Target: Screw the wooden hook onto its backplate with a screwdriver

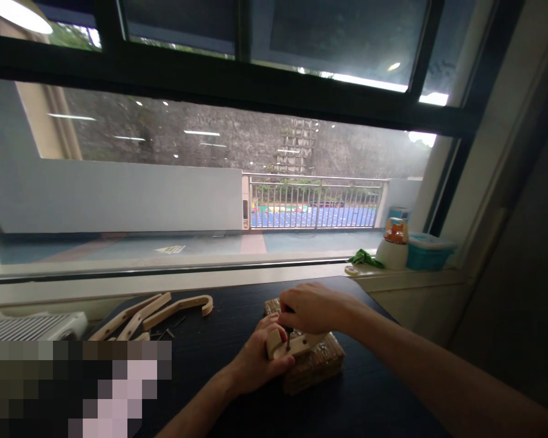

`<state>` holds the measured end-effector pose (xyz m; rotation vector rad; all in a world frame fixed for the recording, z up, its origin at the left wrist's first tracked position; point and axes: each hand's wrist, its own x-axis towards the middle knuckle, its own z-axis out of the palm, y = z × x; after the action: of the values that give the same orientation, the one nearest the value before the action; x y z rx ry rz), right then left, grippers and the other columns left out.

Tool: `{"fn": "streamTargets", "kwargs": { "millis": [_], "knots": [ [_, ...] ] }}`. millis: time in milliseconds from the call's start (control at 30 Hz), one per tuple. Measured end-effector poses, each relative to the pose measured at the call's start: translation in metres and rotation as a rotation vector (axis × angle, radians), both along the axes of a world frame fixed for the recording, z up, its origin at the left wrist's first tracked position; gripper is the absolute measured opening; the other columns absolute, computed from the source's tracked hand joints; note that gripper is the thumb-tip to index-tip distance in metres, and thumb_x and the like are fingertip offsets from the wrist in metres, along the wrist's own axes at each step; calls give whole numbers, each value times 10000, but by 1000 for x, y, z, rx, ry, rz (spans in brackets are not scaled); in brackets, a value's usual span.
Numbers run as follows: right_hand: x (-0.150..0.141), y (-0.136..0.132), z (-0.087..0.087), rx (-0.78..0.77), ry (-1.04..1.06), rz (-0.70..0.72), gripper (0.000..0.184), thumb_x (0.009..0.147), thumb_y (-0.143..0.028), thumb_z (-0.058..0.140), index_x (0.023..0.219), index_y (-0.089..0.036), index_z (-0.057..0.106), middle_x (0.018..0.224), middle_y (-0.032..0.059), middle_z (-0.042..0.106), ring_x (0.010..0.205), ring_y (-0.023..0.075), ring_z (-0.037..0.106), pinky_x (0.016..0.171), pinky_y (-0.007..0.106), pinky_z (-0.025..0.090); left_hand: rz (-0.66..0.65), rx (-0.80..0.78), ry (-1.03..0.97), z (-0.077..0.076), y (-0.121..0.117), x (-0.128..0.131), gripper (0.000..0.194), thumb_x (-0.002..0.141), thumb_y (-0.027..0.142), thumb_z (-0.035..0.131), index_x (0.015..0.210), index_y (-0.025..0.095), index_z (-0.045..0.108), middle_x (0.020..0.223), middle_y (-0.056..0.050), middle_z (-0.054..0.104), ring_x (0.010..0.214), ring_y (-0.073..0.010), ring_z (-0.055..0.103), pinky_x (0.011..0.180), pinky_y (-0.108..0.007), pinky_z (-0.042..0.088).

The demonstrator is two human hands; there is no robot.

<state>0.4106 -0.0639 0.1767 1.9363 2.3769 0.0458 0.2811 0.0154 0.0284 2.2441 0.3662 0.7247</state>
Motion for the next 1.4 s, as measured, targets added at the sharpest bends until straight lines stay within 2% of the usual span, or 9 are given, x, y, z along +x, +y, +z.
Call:
{"fn": "streamTargets", "kwargs": {
  "millis": [100,200,300,533,733,900,1067,1267,1400],
  "knots": [
    [0,-4,9,-15,-3,27,299,777,-391,480,959,-236,660,902,59,697,792,216,622,576,268,369,-7,6,-6,-1,1,0,234,670,194,665,890,178,587,1221,-78,512,1233,-273,359,1058,-400,289],
    [0,-6,11,-32,-3,55,253,783,-327,480,932,-251,669,895,38,699,807,201,619,596,265,368,3,-3,-5,-1,1,1,209,657,191,669,841,177,571,1166,-78,530,1198,-271,383,1036,-399,313],
    [0,-5,6,-29,6,57,258,808,-297,458,934,-224,671,885,55,700,826,200,618,631,269,374,24,-18,4,-2,0,1,204,653,196,672,816,171,553,1167,-90,519,1144,-268,423,1016,-401,330],
    [4,-2,-10,11,29,2,335,857,-355,392,942,-174,661,868,91,694,817,205,621,652,267,386,27,-22,3,-1,-1,1,191,684,263,664,820,175,562,1160,-83,534,1109,-256,457,1009,-403,336],
    [4,1,-4,8,-1,-3,380,835,-410,399,917,-160,674,841,115,692,761,222,626,592,276,381,35,-18,20,0,-1,0,203,685,288,673,822,169,582,1177,-88,537,1147,-276,445,1007,-403,344],
    [1,-2,5,-20,-1,69,258,780,-362,490,927,-244,666,889,43,695,798,200,615,587,264,367,17,13,32,2,-1,0,288,681,232,671,952,164,598,1201,-97,519,1203,-282,397,1055,-403,292],
    [1,-4,-3,-32,20,78,235,795,-295,470,911,-209,655,886,55,696,814,194,617,600,267,361,6,11,53,5,-1,1,319,692,239,661,999,171,605,1194,-94,521,1159,-274,436,1040,-404,318],
    [5,-2,-14,16,40,23,299,841,-341,401,940,-184,635,881,75,691,805,206,621,587,274,364,19,1,56,2,-1,1,208,680,248,670,856,170,590,1250,-101,503,1196,-285,403,1061,-399,287],
    [4,0,-11,30,18,-17,348,844,-364,379,900,-159,655,853,105,692,773,223,627,557,280,353,13,7,45,2,-1,1,175,681,239,663,818,182,571,1193,-90,535,1158,-268,442,1041,-393,318]
  ]
}}
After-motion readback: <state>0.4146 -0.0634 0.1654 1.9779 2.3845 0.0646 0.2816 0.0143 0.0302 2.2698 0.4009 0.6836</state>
